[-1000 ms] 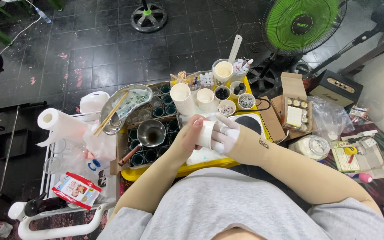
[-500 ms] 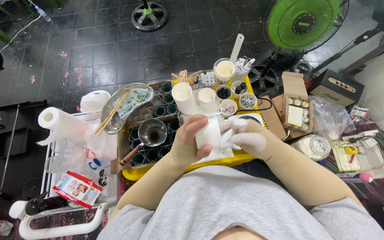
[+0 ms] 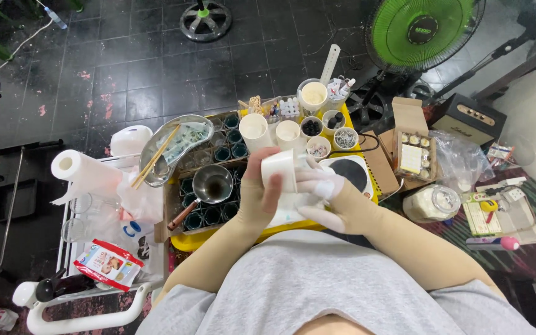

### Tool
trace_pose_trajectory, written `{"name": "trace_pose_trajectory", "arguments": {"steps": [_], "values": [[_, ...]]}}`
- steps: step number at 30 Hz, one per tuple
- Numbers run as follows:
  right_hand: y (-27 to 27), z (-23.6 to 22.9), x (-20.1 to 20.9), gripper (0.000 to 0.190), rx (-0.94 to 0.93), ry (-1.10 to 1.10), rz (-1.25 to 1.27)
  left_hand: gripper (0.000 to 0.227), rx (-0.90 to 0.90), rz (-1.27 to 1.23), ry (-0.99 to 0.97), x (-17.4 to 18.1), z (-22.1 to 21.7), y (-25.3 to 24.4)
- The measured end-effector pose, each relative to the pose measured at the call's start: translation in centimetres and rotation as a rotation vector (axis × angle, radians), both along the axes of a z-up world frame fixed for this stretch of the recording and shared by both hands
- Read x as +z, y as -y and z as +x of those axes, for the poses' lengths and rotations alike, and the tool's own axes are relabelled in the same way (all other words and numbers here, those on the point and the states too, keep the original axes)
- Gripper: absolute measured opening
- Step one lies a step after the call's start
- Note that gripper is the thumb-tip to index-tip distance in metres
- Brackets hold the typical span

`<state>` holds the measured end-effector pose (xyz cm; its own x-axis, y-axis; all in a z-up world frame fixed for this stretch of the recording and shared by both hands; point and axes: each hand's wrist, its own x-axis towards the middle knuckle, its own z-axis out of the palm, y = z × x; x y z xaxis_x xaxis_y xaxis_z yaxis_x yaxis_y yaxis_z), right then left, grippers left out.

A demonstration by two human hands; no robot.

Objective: Wiping the inside and outside of a paper cup with a cloth.

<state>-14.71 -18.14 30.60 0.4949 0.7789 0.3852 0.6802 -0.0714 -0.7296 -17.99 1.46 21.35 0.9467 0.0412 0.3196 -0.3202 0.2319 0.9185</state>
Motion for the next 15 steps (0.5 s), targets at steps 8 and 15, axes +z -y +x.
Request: {"name": "trace_pose_trajectory", "arguments": {"steps": [8,15], "values": [[3.6,1.5,-3.8,0.012,-0.050,-0.368,0.036,0.054,-0.227,0.075,-0.031,2.8,0.2,-1.6],[3.7,1.2,-2.9,0.019,-0.055,-0.638,0.083,0.016,-0.537,0.569,0.045,3.7,-0.2,-2.1]]}}
